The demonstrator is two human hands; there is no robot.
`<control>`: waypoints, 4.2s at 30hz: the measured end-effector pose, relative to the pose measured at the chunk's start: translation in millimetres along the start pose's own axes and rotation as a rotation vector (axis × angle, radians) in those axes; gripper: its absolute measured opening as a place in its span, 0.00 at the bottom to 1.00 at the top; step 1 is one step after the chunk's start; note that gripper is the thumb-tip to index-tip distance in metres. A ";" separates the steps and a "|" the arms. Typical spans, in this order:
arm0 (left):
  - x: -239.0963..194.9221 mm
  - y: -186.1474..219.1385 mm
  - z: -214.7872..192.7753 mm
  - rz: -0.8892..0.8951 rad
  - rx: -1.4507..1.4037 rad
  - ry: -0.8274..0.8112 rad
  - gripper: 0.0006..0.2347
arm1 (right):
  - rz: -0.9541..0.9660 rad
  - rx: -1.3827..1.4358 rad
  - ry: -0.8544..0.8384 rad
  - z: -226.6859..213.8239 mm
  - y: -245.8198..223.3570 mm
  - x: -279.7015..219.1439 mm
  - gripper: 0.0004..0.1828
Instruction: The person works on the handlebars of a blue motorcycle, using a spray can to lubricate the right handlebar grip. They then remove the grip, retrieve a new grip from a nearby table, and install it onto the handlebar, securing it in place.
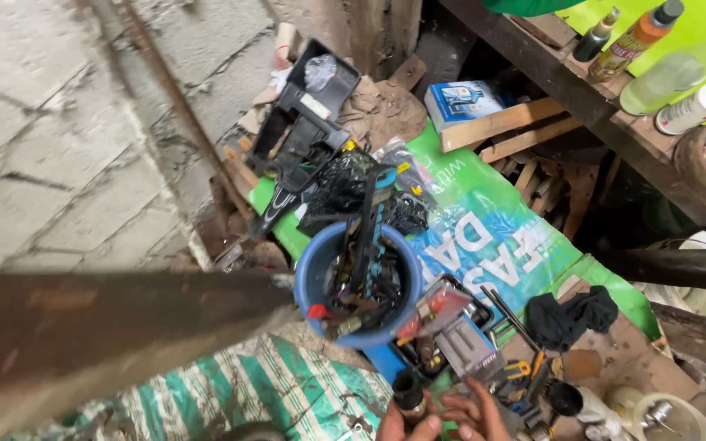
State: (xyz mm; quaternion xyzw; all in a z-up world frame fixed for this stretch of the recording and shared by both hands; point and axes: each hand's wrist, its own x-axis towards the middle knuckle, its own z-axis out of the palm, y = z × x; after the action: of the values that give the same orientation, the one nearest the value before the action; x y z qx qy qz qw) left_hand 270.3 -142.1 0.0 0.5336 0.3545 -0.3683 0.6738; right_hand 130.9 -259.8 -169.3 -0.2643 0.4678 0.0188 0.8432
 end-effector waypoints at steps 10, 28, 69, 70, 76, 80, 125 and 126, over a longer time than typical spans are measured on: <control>-60.4 -81.9 -108.9 0.116 -0.181 -0.120 0.09 | 0.237 -0.029 0.194 33.1 14.5 -178.6 0.41; -315.1 -127.8 -257.5 0.972 0.467 -0.158 0.08 | -0.405 -0.324 -0.937 29.0 158.0 -387.9 0.57; -437.2 -279.3 -948.7 0.219 -0.422 0.448 0.23 | 0.675 -1.136 -0.718 319.7 666.6 -459.0 0.38; -434.5 -270.8 -956.5 0.218 -0.428 0.455 0.23 | 0.682 -1.142 -0.722 330.6 669.8 -466.1 0.38; -397.1 -200.9 -1008.7 0.286 -0.257 0.464 0.25 | 0.585 -1.216 -0.675 382.0 675.4 -479.7 0.32; -405.6 -150.0 -1022.9 0.343 -0.078 0.417 0.28 | 0.662 -1.135 -0.699 365.8 664.8 -448.9 0.28; -316.5 100.2 -1343.9 0.172 1.017 -0.450 0.22 | -0.294 -0.596 0.070 430.7 921.7 -717.2 0.45; -316.9 102.0 -1340.1 0.167 1.072 -0.443 0.22 | -0.295 -0.622 0.084 434.8 921.5 -719.1 0.45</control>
State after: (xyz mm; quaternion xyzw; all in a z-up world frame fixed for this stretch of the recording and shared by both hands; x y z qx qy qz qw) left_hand 94.8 1225.1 82.4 0.7364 -0.0740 -0.5446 0.3946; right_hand -191.4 888.8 194.5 -0.5739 0.4307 0.0276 0.6960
